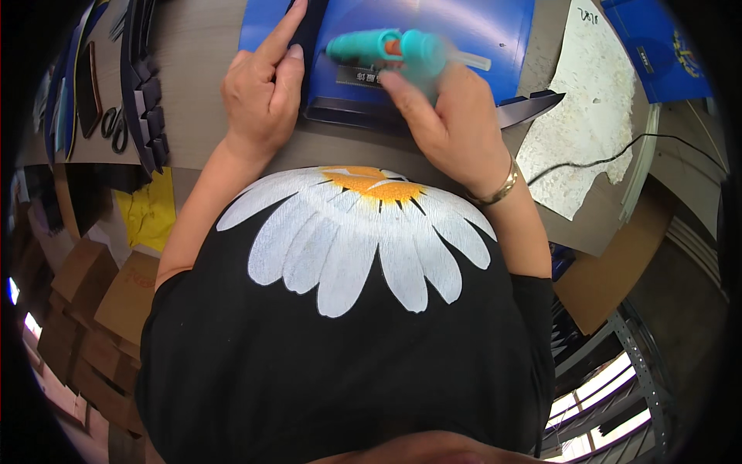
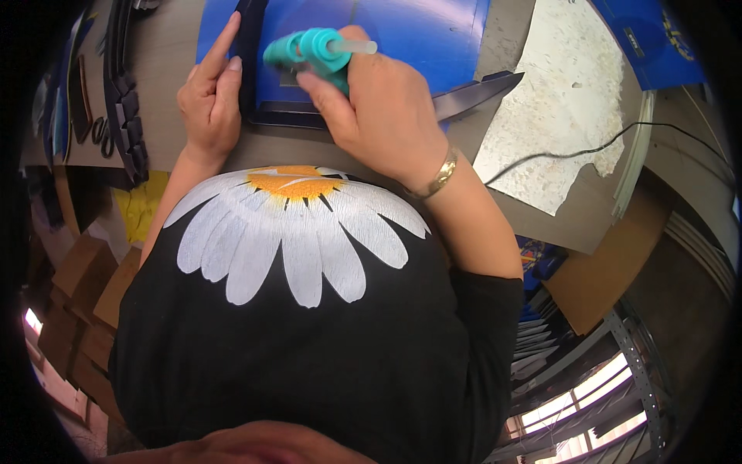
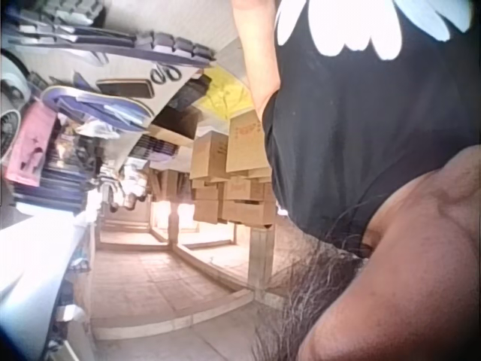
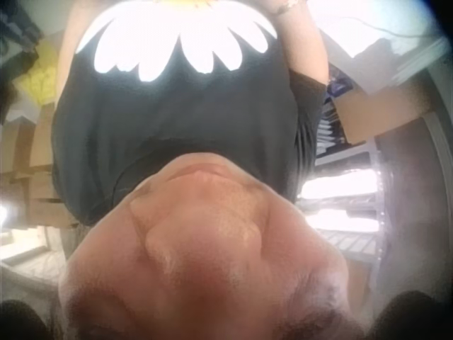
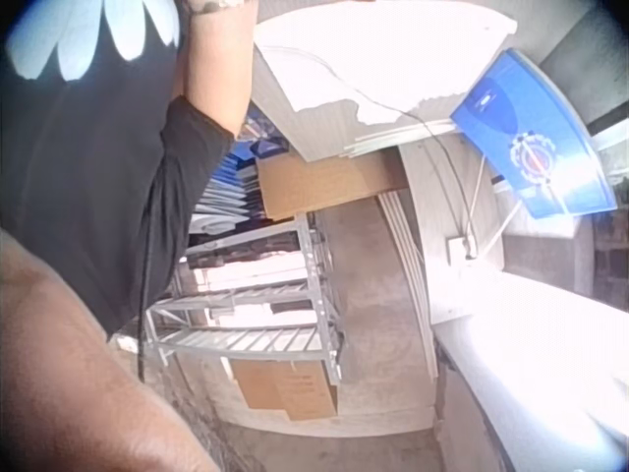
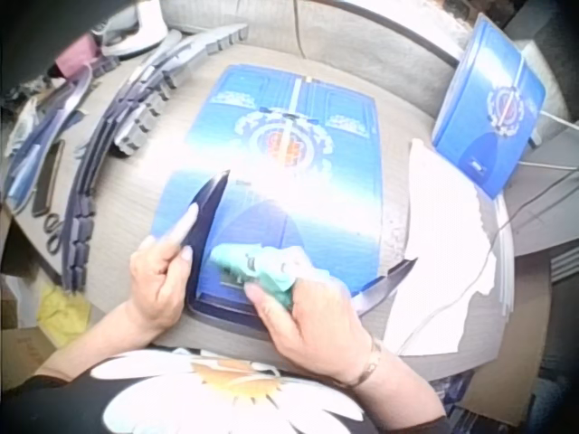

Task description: The person uses a hot glue gun to attach a dark plastic strip to the edge of a blue box. They repeatedly apply glue and press the strip into place, then retrieve another box from a stack to continue the process.

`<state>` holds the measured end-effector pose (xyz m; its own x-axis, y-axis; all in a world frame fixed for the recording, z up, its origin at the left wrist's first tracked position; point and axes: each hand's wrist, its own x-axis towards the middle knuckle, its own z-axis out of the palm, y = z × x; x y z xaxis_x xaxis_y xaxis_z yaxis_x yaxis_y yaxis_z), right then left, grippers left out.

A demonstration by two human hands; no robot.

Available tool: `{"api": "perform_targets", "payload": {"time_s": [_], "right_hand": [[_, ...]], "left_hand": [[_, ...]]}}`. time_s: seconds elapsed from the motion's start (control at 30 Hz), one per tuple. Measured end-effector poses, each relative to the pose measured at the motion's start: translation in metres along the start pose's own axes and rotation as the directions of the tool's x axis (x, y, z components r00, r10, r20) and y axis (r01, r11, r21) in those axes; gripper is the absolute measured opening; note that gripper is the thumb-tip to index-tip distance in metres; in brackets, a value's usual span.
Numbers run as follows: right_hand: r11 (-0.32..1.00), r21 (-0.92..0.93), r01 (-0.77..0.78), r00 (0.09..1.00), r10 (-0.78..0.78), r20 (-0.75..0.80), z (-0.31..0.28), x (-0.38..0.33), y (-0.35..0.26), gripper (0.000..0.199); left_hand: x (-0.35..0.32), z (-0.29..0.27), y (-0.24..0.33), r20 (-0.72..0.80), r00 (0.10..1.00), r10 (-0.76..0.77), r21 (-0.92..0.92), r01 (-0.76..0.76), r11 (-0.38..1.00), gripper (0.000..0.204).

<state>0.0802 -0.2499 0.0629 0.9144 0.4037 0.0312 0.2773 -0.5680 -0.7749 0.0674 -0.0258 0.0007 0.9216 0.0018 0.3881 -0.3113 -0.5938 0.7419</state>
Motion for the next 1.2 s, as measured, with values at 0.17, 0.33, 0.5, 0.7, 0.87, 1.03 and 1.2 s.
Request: {"api": "perform_targets", "payload": {"time_s": [0.17, 0.33, 0.5, 0.7, 0.87, 1.03, 1.2], "right_hand": [[0.994, 0.096, 0.050, 0.999, -0.051, 0.009, -0.007, 0.000, -0.002, 0.024], [0.997, -0.036, 0.075, 0.996, -0.073, 0.060, -0.002, -0.002, 0.004, 0.025], [0.981, -0.193, -0.020, 0.988, -0.011, -0.154, -0.005, 0.012, 0.004, 0.027], [0.990, -0.105, 0.095, 0.995, -0.093, 0.028, 0.000, 0.004, 0.000, 0.032], [0.958, -0.282, -0.053, 0.984, 0.003, -0.178, -0.007, 0.013, 0.008, 0.033], [0.984, -0.172, 0.043, 0.977, -0.078, -0.198, -0.009, 0.011, 0.013, 0.033], [0.956, -0.291, -0.031, 0.976, -0.035, -0.217, -0.005, 0.011, 0.011, 0.034]], "left_hand": [[0.001, -0.003, 0.005, 0.059, 0.997, -0.039, 0.091, 0.034, 0.995, 0.044], [0.003, 0.000, 0.007, 0.061, 0.998, 0.007, 0.161, -0.016, 0.987, 0.042], [0.007, 0.001, 0.010, 0.066, 0.997, 0.030, 0.163, -0.040, 0.986, 0.043], [0.006, 0.002, 0.009, 0.053, 0.998, 0.046, 0.190, -0.055, 0.980, 0.042], [0.006, 0.002, 0.014, 0.083, 0.996, 0.016, 0.197, -0.032, 0.980, 0.042], [0.007, 0.004, 0.015, 0.071, 0.997, 0.019, 0.203, -0.033, 0.979, 0.042], [0.008, 0.003, 0.018, 0.080, 0.997, 0.012, 0.211, -0.028, 0.977, 0.041]]}}
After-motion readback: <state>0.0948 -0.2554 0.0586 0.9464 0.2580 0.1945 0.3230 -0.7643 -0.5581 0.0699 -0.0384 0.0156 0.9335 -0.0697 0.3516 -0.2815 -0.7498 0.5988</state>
